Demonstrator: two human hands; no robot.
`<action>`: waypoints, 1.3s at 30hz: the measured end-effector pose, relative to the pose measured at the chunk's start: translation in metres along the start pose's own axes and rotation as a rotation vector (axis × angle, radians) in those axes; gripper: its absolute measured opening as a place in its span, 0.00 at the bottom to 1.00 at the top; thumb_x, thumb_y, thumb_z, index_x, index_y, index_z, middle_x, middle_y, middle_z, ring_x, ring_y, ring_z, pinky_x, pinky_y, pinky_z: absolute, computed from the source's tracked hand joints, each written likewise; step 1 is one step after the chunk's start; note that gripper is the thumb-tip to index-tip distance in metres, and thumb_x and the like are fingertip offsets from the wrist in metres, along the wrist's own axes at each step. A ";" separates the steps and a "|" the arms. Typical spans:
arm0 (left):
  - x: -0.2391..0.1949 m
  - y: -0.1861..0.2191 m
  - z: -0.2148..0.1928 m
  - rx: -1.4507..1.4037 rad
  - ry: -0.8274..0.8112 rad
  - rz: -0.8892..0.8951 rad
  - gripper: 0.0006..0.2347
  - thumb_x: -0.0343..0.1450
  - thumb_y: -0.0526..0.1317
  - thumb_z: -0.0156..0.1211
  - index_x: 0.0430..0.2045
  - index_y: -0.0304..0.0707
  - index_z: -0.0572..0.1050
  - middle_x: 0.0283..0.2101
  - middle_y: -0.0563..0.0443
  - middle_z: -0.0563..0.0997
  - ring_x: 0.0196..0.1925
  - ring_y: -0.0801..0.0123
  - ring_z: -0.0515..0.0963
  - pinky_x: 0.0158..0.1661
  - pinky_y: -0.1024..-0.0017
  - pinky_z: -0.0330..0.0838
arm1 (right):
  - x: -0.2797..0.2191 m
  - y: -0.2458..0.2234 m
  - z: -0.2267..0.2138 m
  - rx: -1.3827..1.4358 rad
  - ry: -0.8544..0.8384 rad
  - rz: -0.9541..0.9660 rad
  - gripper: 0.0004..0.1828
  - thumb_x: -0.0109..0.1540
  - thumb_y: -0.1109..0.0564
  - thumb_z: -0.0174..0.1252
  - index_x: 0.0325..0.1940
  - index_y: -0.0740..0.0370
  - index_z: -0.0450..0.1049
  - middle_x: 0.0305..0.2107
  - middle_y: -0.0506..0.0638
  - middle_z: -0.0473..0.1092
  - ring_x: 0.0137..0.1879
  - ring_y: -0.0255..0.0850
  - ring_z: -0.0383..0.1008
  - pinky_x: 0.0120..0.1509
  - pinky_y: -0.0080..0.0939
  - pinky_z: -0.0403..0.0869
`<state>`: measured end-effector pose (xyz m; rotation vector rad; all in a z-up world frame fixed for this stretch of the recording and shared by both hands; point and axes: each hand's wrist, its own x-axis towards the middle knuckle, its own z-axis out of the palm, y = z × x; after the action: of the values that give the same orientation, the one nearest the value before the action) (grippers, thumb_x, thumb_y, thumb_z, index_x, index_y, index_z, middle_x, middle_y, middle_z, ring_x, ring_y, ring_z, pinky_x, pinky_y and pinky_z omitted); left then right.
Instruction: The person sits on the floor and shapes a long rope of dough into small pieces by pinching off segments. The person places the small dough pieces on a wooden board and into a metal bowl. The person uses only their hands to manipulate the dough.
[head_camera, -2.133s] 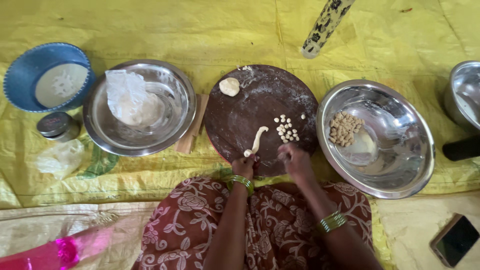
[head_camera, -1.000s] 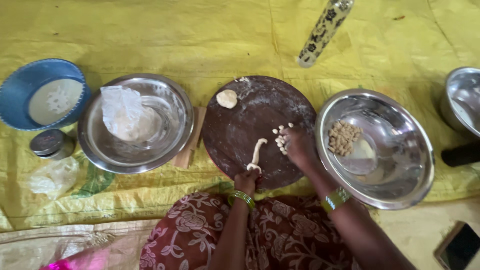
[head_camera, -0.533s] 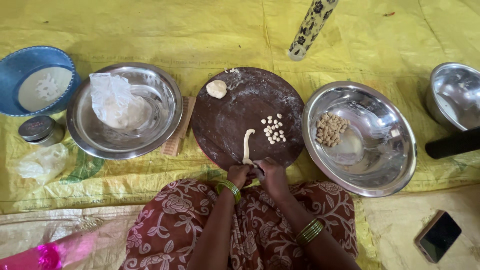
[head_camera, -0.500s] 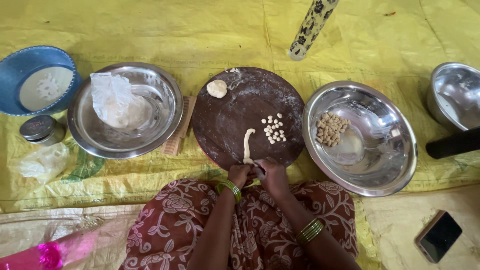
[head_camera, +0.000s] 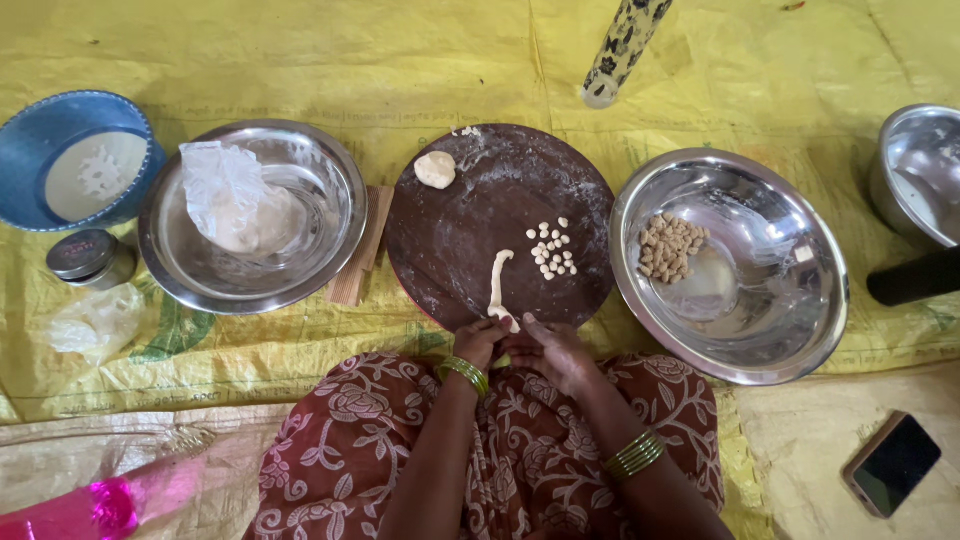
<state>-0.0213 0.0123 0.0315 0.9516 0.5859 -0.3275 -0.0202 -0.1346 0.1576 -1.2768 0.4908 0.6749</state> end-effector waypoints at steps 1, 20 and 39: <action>0.000 -0.001 -0.001 0.021 -0.023 -0.001 0.09 0.68 0.35 0.71 0.35 0.25 0.84 0.33 0.46 0.85 0.32 0.71 0.81 0.34 0.74 0.75 | 0.000 0.001 -0.001 0.061 -0.048 0.066 0.22 0.65 0.46 0.59 0.44 0.71 0.75 0.37 0.62 0.77 0.42 0.49 0.80 0.49 0.47 0.82; -0.020 0.024 0.011 0.034 -0.335 -0.036 0.08 0.74 0.39 0.60 0.37 0.32 0.81 0.29 0.51 0.81 0.30 0.73 0.79 0.36 0.74 0.78 | 0.014 0.005 -0.020 0.179 -0.188 0.035 0.12 0.62 0.55 0.63 0.43 0.68 0.77 0.33 0.51 0.74 0.37 0.38 0.74 0.41 0.35 0.76; 0.013 0.004 0.005 0.047 0.033 0.028 0.14 0.72 0.45 0.62 0.27 0.29 0.81 0.28 0.45 0.85 0.26 0.69 0.84 0.28 0.70 0.80 | 0.028 0.026 -0.024 0.222 -0.144 -0.091 0.05 0.61 0.59 0.60 0.36 0.64 0.76 0.29 0.53 0.76 0.33 0.40 0.76 0.40 0.39 0.79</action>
<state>-0.0067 0.0099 0.0286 1.0116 0.5966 -0.3020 -0.0177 -0.1493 0.1149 -1.0275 0.3754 0.6130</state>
